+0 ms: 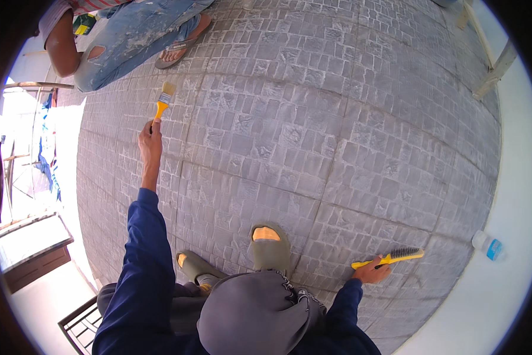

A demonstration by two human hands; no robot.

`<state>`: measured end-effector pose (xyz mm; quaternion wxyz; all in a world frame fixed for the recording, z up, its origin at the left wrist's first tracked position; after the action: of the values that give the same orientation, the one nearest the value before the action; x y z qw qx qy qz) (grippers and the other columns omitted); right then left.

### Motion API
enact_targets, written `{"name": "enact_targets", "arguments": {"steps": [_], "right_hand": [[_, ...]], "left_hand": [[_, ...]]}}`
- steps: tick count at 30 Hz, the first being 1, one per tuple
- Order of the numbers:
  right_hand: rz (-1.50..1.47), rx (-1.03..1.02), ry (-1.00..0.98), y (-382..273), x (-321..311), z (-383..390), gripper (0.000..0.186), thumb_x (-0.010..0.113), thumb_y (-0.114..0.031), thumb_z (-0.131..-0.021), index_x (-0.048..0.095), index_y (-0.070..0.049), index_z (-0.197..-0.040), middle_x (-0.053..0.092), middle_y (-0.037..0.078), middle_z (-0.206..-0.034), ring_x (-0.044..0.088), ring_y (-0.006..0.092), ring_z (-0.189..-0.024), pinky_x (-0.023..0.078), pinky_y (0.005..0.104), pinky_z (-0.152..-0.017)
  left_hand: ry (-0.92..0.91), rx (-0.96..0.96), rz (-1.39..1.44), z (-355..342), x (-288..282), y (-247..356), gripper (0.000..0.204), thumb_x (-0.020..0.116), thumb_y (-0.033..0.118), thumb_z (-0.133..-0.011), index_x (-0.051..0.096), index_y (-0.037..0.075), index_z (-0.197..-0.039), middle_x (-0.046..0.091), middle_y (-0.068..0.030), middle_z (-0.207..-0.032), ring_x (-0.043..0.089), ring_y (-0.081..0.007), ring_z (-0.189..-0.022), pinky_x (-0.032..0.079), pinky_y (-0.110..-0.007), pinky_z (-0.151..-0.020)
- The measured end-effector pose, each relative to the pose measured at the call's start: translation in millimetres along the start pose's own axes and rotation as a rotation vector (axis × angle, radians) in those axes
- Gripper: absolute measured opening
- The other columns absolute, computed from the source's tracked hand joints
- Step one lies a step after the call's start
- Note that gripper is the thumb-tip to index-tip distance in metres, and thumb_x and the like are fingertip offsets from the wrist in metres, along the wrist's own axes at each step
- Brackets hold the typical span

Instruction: The person sits on a tiled floor and uses a yellow brush and a small brush to apply grout into the gaps between tiles. They then use a metal trowel to smooth and level the grout lines. Another person is visible nearby working on the same floor.

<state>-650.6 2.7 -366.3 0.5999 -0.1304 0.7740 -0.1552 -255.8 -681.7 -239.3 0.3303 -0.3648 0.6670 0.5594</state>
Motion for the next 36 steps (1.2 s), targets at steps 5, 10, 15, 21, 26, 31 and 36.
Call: {"name": "enact_targets", "arguments": {"steps": [5, 10, 15, 21, 26, 31, 36], "right_hand": [[0.060, 0.015, -0.022, 9, 6, -3, 0.053, 0.056, -0.045, -0.094, 0.057, 0.008, -0.094, 0.050, 0.022, -0.093, 0.049, 0.0391, -0.092, 0.038, 0.0482, -0.081], [0.078, -0.043, 0.020, 9, 6, -1, 0.056, 0.055, -0.048, -0.093, 0.057, 0.009, -0.096, 0.051, 0.022, -0.093, 0.049, 0.0389, -0.092, 0.038, 0.0481, -0.082], [0.062, -0.012, 0.023, 10, 6, -2, 0.057, 0.055, -0.048, -0.093, 0.057, 0.009, -0.095, 0.051, 0.022, -0.093, 0.049, 0.0383, -0.090, 0.038, 0.0479, -0.082], [0.080, -0.055, 0.046, 8, 5, -2, 0.055, 0.056, -0.049, -0.093, 0.056, 0.006, -0.088, 0.049, 0.020, -0.087, 0.049, 0.0368, -0.085, 0.038, 0.0475, -0.076], [0.091, -0.073, 0.070, 9, 6, -2, 0.055, 0.056, -0.049, -0.092, 0.057, 0.007, -0.087, 0.050, 0.019, -0.086, 0.049, 0.0370, -0.084, 0.038, 0.0477, -0.075], [0.075, -0.056, 0.086, 9, 5, -3, 0.056, 0.056, -0.049, -0.092, 0.058, 0.007, -0.089, 0.050, 0.020, -0.087, 0.050, 0.0374, -0.085, 0.038, 0.0474, -0.077], [0.093, -0.056, 0.076, 4, 4, 0, 0.054, 0.058, -0.047, -0.092, 0.058, 0.007, -0.091, 0.050, 0.020, -0.089, 0.049, 0.0366, -0.089, 0.039, 0.0471, -0.079]], "left_hand": [[-0.450, 0.144, 0.328, 155, 65, 95, 0.027, 0.060, 0.026, -0.094, 0.065, 0.001, -0.102, 0.057, -0.0143, -0.064, 0.055, -0.0248, -0.053, 0.042, -0.037, -0.053], [-0.674, 0.344, 0.171, 222, 75, 92, 0.027, 0.062, 0.030, -0.092, 0.066, 0.006, -0.104, 0.062, -0.0151, -0.064, 0.063, -0.0368, -0.060, 0.047, -0.044, -0.055], [-0.230, -0.008, -0.267, 80, -32, -84, 0.034, 0.055, 0.036, -0.095, 0.068, 0.006, -0.103, 0.065, -0.0189, -0.074, 0.064, -0.0387, -0.069, 0.047, -0.044, -0.058], [-0.117, -0.270, -0.034, 28, -115, -115, 0.042, 0.055, 0.040, -0.095, 0.069, 0.002, -0.106, 0.052, -0.0035, -0.062, 0.047, -0.0123, -0.056, 0.037, -0.032, -0.052], [-0.557, 0.165, 0.249, 138, 31, 59, 0.030, 0.059, 0.028, -0.095, 0.066, 0.000, -0.104, 0.045, -0.0053, -0.061, 0.041, -0.0121, -0.054, 0.036, -0.031, -0.051], [-0.781, 0.356, 0.197, 231, 75, 119, 0.026, 0.062, 0.028, -0.092, 0.067, 0.005, -0.104, 0.060, -0.0152, -0.063, 0.059, -0.0348, -0.056, 0.046, -0.042, -0.056], [-0.703, 0.226, -0.073, 142, 29, -30, 0.031, 0.061, 0.034, -0.093, 0.066, 0.006, -0.104, 0.062, -0.0160, -0.069, 0.061, -0.0358, -0.061, 0.046, -0.042, -0.055]]}}
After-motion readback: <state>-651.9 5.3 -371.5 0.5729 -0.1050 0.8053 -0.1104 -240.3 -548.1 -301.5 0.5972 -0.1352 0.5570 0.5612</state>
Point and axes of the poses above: each hand's wrist, its own z-axis away from the middle knuckle, its own x-axis out of the palm, y = z × x, the point moved 8 cm from there along -z, towards the middle knuckle
